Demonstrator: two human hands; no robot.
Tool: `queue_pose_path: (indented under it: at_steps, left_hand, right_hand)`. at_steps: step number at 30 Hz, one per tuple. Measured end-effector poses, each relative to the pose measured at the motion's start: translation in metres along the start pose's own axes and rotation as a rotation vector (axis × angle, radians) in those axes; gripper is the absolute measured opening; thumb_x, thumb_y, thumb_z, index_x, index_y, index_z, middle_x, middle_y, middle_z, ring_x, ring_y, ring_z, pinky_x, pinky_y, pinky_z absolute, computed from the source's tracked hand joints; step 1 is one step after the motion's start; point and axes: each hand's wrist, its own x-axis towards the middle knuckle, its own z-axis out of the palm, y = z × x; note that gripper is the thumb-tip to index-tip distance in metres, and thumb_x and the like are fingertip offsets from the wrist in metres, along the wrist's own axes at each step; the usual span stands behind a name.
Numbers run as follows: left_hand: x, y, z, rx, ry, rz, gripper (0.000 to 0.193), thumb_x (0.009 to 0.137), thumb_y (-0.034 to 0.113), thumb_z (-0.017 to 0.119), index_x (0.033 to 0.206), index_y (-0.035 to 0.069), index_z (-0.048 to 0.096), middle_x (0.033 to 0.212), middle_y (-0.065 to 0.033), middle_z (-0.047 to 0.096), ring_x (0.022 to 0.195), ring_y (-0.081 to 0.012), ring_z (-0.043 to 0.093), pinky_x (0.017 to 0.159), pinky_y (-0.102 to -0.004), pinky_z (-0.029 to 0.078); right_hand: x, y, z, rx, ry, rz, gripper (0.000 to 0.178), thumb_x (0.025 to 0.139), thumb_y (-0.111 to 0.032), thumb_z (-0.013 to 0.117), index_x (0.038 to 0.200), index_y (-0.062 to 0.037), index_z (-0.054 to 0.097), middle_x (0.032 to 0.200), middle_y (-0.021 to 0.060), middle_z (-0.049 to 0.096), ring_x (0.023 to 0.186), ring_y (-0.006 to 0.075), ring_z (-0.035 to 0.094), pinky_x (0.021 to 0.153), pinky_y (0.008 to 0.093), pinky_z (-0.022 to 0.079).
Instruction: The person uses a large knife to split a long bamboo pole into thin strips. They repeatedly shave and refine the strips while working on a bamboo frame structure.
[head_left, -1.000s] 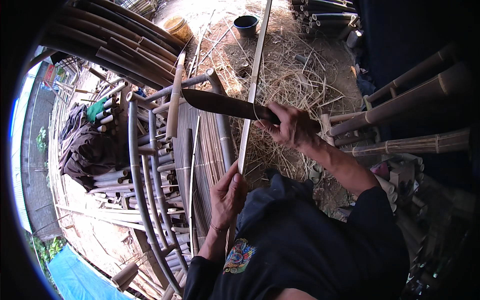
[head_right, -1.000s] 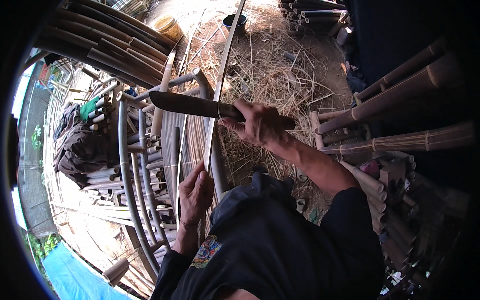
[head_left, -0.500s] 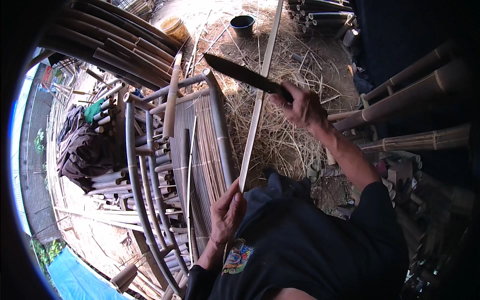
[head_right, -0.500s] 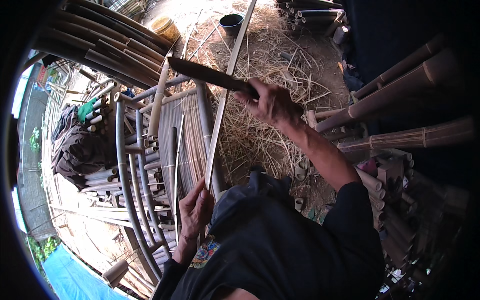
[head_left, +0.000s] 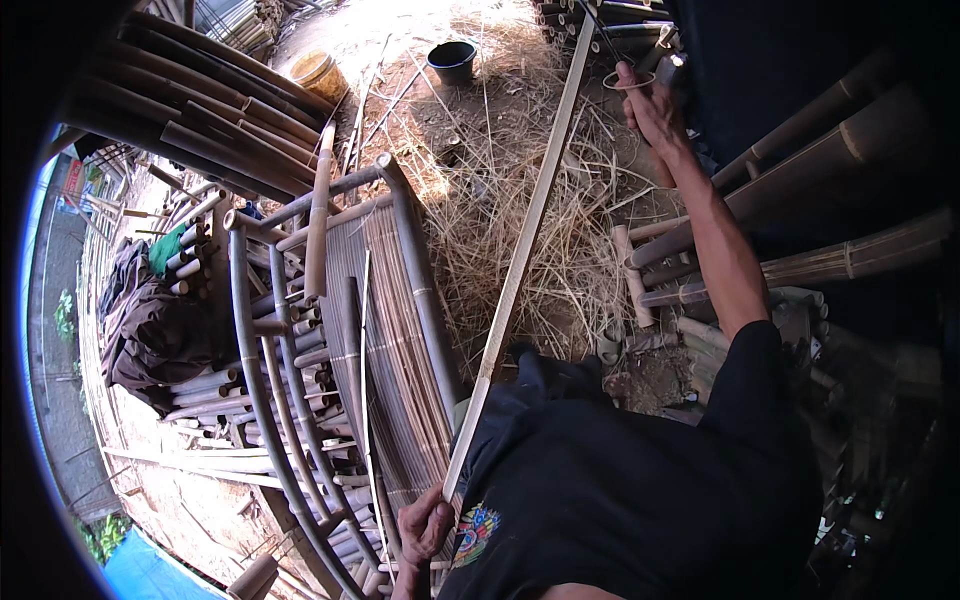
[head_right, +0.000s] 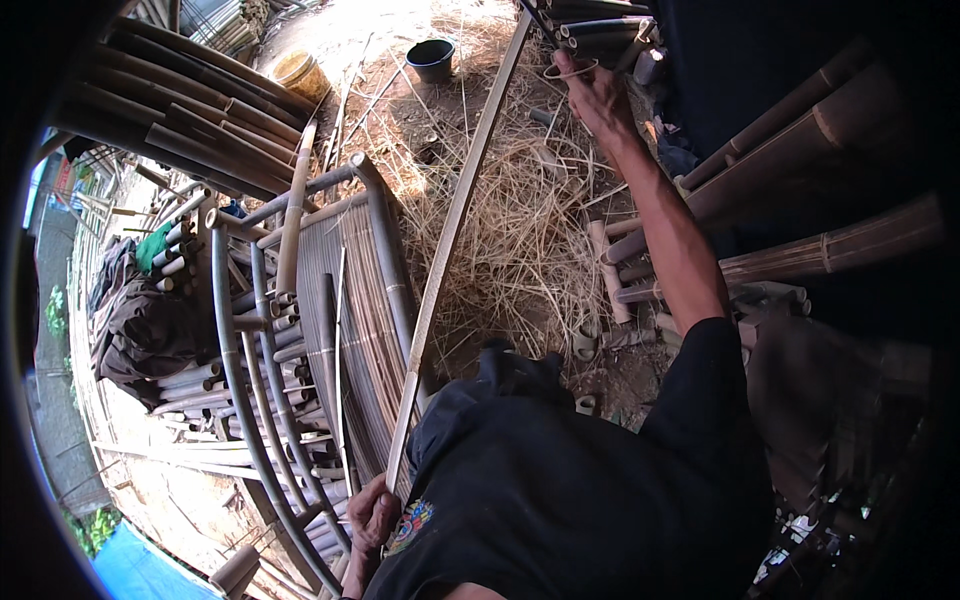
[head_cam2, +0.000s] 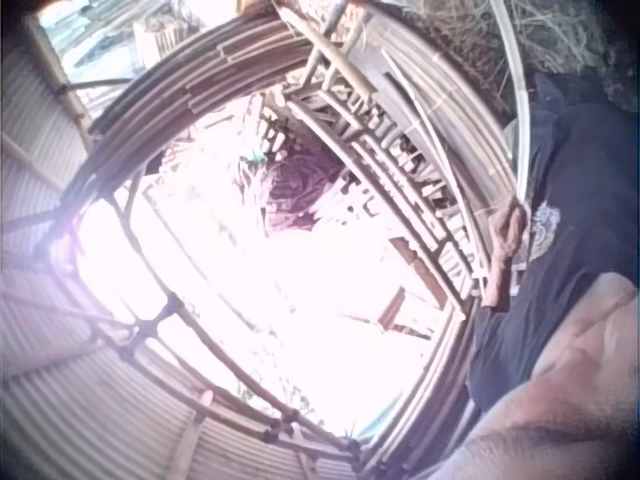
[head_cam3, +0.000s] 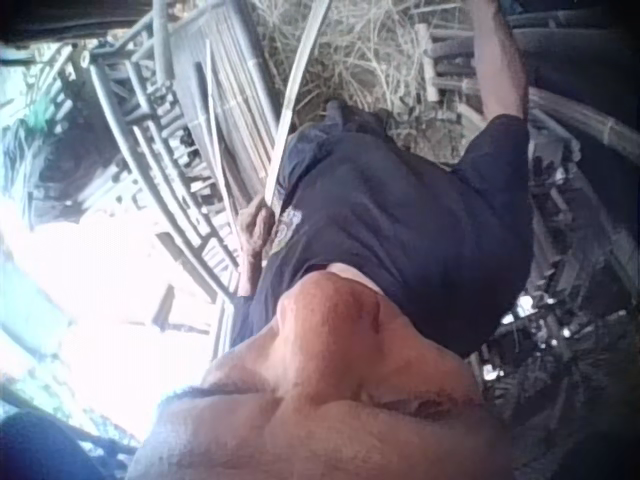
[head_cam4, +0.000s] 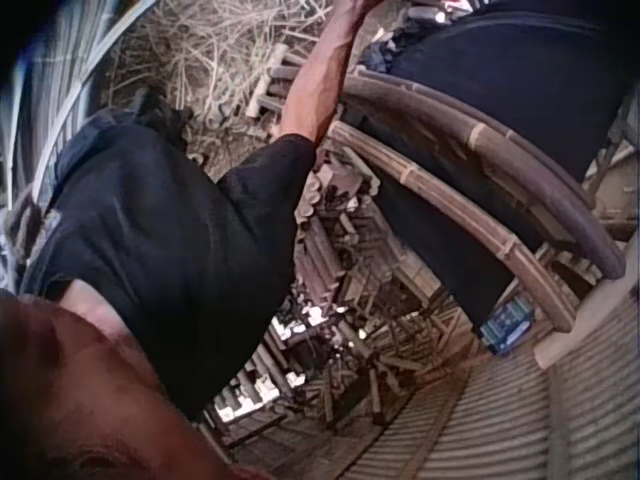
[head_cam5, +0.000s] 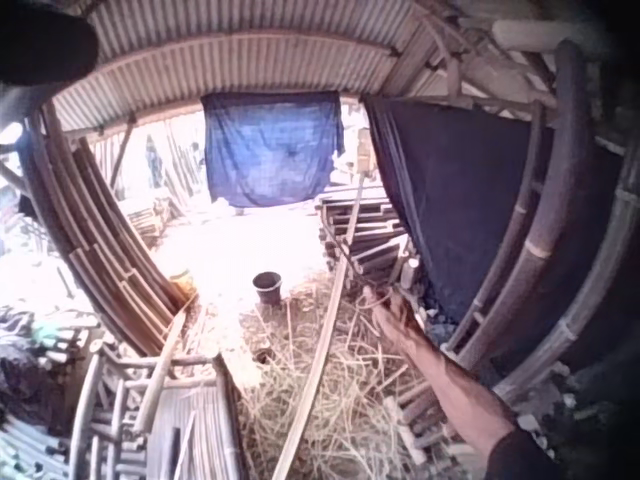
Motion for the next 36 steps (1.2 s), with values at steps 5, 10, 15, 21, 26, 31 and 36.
queue_pose_path:
  at_steps: [5, 10, 15, 21, 26, 31, 36]
  left_hand:
    - [0.016, -0.002, -0.006, 0.252, -0.118, 0.008, 0.022, 0.089, 0.01, 0.059, 0.106, -0.002, 0.062, 0.076, -0.0078, 0.065, 0.069, -0.0186, 0.065, 0.065, -0.0299, 0.051]
    - [0.088, 0.048, -0.003, 0.023, -0.395, 0.086, 0.037, 0.091, 0.02, 0.059, 0.121, -0.002, 0.054, 0.106, -0.0131, 0.064, 0.1, -0.0208, 0.062, 0.089, -0.0322, 0.047]
    - [0.209, 0.117, 0.047, -0.546, -0.114, 0.128, 0.037, 0.1, 0.03, 0.051, 0.123, 0.001, 0.052, 0.089, -0.0077, 0.062, 0.063, -0.0115, 0.058, 0.053, -0.0233, 0.048]
    - [0.214, 0.134, 0.045, -0.402, 0.075, 0.162, 0.024, 0.101, 0.028, 0.052, 0.104, 0.005, 0.06, 0.065, 0.0016, 0.054, 0.044, -0.0022, 0.041, 0.037, -0.0173, 0.029]
    - [0.197, 0.122, 0.046, -0.404, 0.085, 0.114, 0.039, 0.1, 0.03, 0.053, 0.126, 0.0, 0.055, 0.065, 0.0051, 0.05, 0.05, -0.0008, 0.04, 0.044, -0.0166, 0.029]
    - [0.173, 0.112, 0.044, -0.397, 0.033, 0.099, 0.042, 0.1, 0.028, 0.052, 0.13, -0.001, 0.052, 0.064, 0.0054, 0.047, 0.05, -0.0015, 0.039, 0.045, -0.0171, 0.028]
    - [0.149, 0.097, 0.049, -0.408, -0.021, 0.054, 0.038, 0.101, 0.029, 0.051, 0.123, -0.002, 0.056, 0.064, 0.0049, 0.048, 0.05, -0.0021, 0.039, 0.044, -0.0183, 0.028]
  right_hand:
    - [-0.061, -0.057, 0.062, 0.821, -0.07, 0.14, 0.034, 0.082, -0.037, 0.076, 0.085, -0.0057, 0.063, 0.061, 0.0009, 0.057, 0.045, 0.0085, 0.055, 0.038, 0.0228, 0.043]
    - [-0.1, -0.072, 0.109, 0.801, -0.133, 0.201, 0.025, 0.085, -0.026, 0.074, 0.083, -0.0046, 0.061, 0.059, 0.0, 0.056, 0.042, 0.0095, 0.052, 0.036, 0.0236, 0.041]
    - [-0.159, -0.101, 0.148, 0.496, -0.424, -0.066, 0.039, 0.091, -0.041, 0.064, 0.079, -0.0045, 0.06, 0.059, 0.0024, 0.057, 0.048, 0.0125, 0.054, 0.047, 0.0308, 0.043]
    - [-0.198, -0.085, 0.117, -0.245, -0.327, -0.825, 0.055, 0.085, -0.057, 0.063, 0.092, -0.0031, 0.058, 0.071, 0.0129, 0.064, 0.065, 0.0287, 0.068, 0.058, 0.0411, 0.055]
    - [-0.195, -0.083, 0.12, -0.209, -0.264, -0.833, 0.055, 0.086, -0.058, 0.06, 0.092, -0.004, 0.058, 0.07, 0.0107, 0.064, 0.06, 0.0259, 0.067, 0.054, 0.0377, 0.056]
    - [-0.162, -0.081, 0.115, -0.248, -0.253, -0.651, 0.056, 0.091, -0.063, 0.048, 0.091, -0.0076, 0.058, 0.062, 0.007, 0.061, 0.048, 0.0191, 0.061, 0.043, 0.0361, 0.052]
    - [-0.131, -0.072, 0.095, -0.298, -0.212, -0.496, 0.058, 0.092, -0.067, 0.043, 0.085, -0.0099, 0.055, 0.055, 0.0054, 0.055, 0.044, 0.0189, 0.058, 0.04, 0.0356, 0.046]
